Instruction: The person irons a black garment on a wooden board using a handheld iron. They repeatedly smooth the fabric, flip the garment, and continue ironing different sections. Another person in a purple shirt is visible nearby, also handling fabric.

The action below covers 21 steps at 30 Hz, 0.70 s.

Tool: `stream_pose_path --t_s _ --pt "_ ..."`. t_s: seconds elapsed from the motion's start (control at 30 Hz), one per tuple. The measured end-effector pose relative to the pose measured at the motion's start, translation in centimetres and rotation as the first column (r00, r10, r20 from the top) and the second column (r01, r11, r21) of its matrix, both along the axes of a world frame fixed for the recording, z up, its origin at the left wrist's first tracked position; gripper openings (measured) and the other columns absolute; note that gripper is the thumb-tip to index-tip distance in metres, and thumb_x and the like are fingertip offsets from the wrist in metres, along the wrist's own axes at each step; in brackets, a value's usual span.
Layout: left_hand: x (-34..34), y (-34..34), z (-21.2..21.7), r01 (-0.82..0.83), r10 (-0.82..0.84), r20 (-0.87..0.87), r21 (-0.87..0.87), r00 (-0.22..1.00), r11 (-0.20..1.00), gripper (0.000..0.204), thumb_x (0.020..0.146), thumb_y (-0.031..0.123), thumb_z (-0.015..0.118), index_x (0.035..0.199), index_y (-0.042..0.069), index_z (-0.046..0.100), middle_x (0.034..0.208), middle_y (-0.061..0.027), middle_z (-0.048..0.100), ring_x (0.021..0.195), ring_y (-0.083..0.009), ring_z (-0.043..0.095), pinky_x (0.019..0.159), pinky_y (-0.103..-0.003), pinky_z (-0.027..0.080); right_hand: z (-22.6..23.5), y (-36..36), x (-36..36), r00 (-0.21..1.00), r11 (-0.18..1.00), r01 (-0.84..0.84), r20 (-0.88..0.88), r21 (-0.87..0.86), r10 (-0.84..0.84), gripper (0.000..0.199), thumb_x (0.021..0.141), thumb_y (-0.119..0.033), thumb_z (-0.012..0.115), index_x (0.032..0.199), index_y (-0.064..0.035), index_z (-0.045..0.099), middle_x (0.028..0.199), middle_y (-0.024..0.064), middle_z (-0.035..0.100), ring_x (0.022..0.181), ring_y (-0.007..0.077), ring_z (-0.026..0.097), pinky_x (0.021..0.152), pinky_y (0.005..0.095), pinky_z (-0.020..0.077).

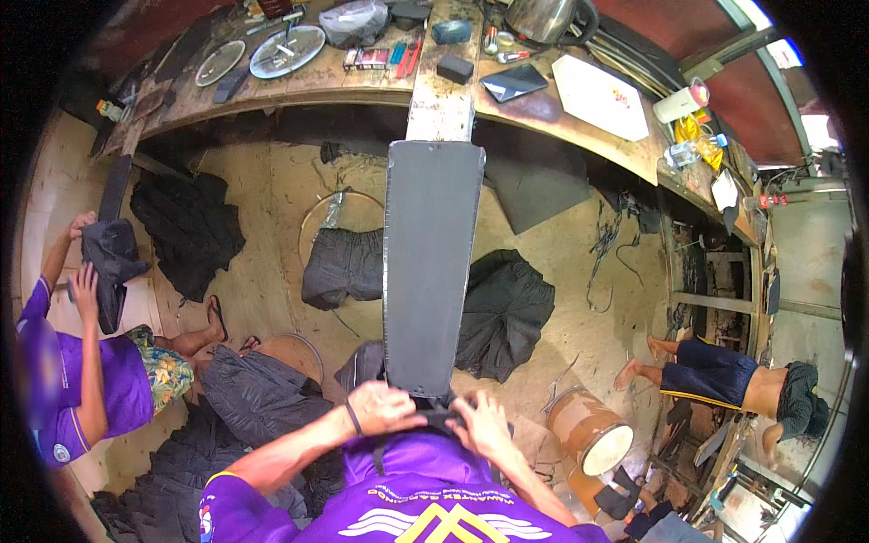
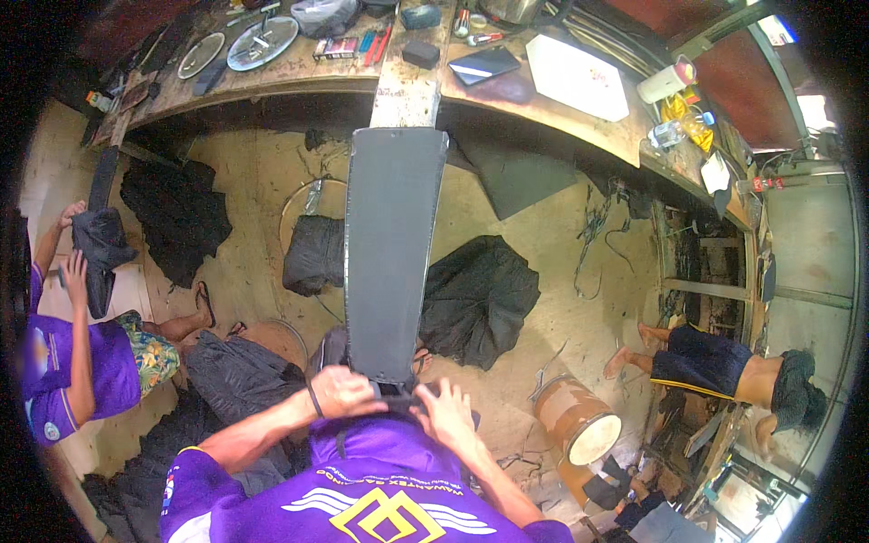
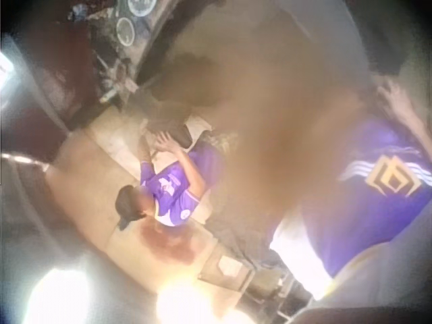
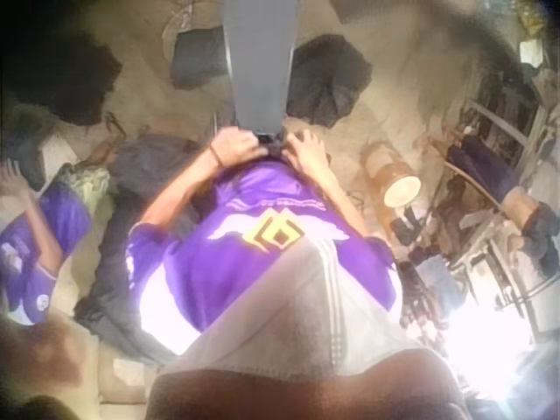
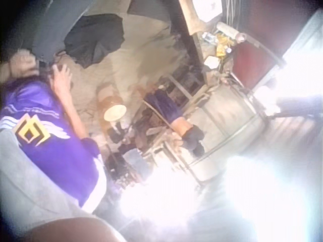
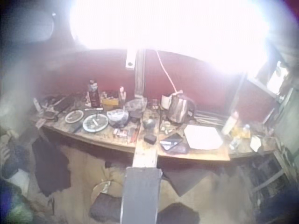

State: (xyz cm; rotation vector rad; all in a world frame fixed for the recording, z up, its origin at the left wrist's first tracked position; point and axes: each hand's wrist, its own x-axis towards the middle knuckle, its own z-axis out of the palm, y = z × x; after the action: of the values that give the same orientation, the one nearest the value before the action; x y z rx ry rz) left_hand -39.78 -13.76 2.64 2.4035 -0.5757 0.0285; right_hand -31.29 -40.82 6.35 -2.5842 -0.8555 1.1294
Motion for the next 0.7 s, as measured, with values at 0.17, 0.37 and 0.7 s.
stream_pose_path --t_s 0.17,0.37,0.7 --pt "20.1 7.1 7.4 -0.401 0.28 0.606 0.071 0.745 0.913 0.05 0.087 0.05 0.082 0.072 0.013 0.053 0.066 -0.0044 0.051 0.056 -0.0243 0.056 0.054 -0.041 0.046 1.3 9.5 17.1 0.857 0.963 0.037 0.487 0.267 -0.168 0.045 0.096 -0.026 0.073 0.133 -0.0092 0.056 0.135 0.0235 0.055 0.116 0.0452 0.059 0.092 0.0585 0.051" --pt "22.2 5.8 4.8 -0.329 0.323 0.12 0.032 0.939 0.944 0.026 0.093 0.006 0.067 0.118 0.003 0.071 0.111 -0.0124 0.074 0.104 -0.0336 0.071 0.094 -0.049 0.055 1.9 14.4 17.4 0.59 0.727 0.263 0.491 0.634 -0.641 0.072 0.097 -0.034 0.076 0.154 -0.0026 0.046 0.146 0.03 0.052 0.127 0.0491 0.055 0.107 0.0594 0.0459" --pt "35.7 7.9 -1.9 -0.329 0.264 0.26 0.252 0.929 0.91 0.083 0.099 0.062 0.057 0.155 0.002 0.047 0.167 -0.0144 0.042 0.159 -0.0279 0.031 0.132 -0.056 0.013 -8.1 12.7 20.0 0.792 0.571 0.36 0.082 0.738 -0.605 0.059 0.104 -0.041 0.068 0.144 0.0026 0.061 0.145 0.0307 0.059 0.132 0.0441 0.06 0.113 0.0488 0.047"
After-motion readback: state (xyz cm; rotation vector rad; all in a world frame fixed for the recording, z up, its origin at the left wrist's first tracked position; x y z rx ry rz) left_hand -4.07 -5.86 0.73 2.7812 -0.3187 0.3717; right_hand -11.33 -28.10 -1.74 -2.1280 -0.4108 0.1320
